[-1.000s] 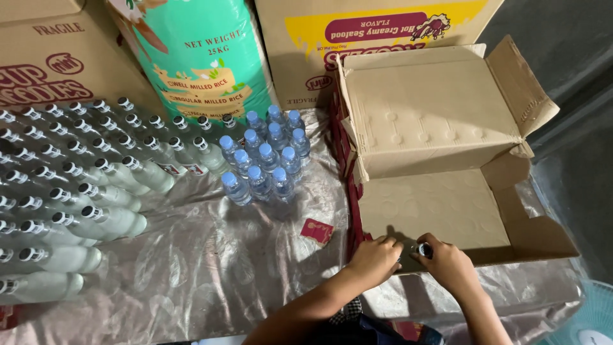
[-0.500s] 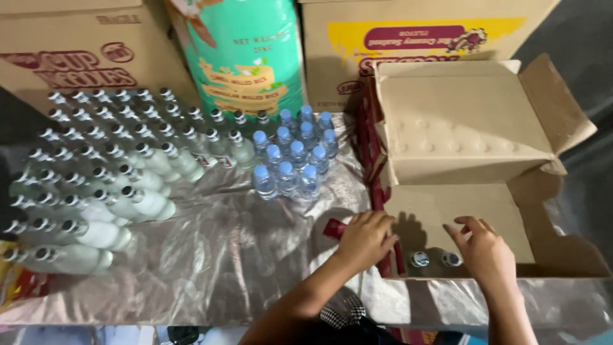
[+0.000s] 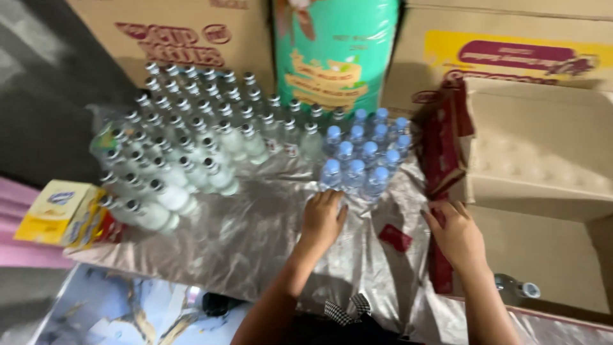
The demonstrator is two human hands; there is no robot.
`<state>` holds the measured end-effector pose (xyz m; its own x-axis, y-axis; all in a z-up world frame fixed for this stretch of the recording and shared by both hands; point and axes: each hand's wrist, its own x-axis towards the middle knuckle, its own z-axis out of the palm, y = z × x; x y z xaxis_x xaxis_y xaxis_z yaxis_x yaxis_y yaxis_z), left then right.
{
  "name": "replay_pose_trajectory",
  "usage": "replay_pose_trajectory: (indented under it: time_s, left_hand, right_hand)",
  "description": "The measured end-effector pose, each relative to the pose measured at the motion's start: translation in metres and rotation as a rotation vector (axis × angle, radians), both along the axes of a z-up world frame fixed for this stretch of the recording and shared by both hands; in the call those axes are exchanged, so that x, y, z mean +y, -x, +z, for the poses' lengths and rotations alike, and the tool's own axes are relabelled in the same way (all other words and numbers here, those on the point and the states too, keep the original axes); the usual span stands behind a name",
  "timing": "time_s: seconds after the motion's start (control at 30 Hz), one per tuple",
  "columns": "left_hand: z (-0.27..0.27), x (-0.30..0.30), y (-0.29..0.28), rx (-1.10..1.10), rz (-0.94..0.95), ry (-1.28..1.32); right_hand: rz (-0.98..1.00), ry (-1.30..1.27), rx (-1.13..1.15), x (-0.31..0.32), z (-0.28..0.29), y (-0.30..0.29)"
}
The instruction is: Packing individual glass bottles into a cardboard box for storage or shipment.
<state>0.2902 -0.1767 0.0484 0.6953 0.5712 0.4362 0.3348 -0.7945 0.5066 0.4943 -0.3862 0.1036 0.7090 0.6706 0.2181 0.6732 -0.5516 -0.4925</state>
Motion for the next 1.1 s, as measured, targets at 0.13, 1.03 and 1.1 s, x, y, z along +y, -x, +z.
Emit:
replay_pose_trajectory:
  time_s: [0.13,1.03,1.1]
  left_hand:
    - [-0.007,0.036,0.052,-0.062,0.144,-0.058]
    - [-0.019,0.216,0.297,0.114,0.644,0.007]
    - [-0.023,0.224,0.298,0.155,0.636,0.027]
  right_hand:
    - [0.109,0.025,0.027,0.054,0.006,0.037]
    - [0.717,0.150,-0.031,0.379,-0.070,0.248]
    - [0.734,0.141,-0.025,0.397,-0.067,0.258]
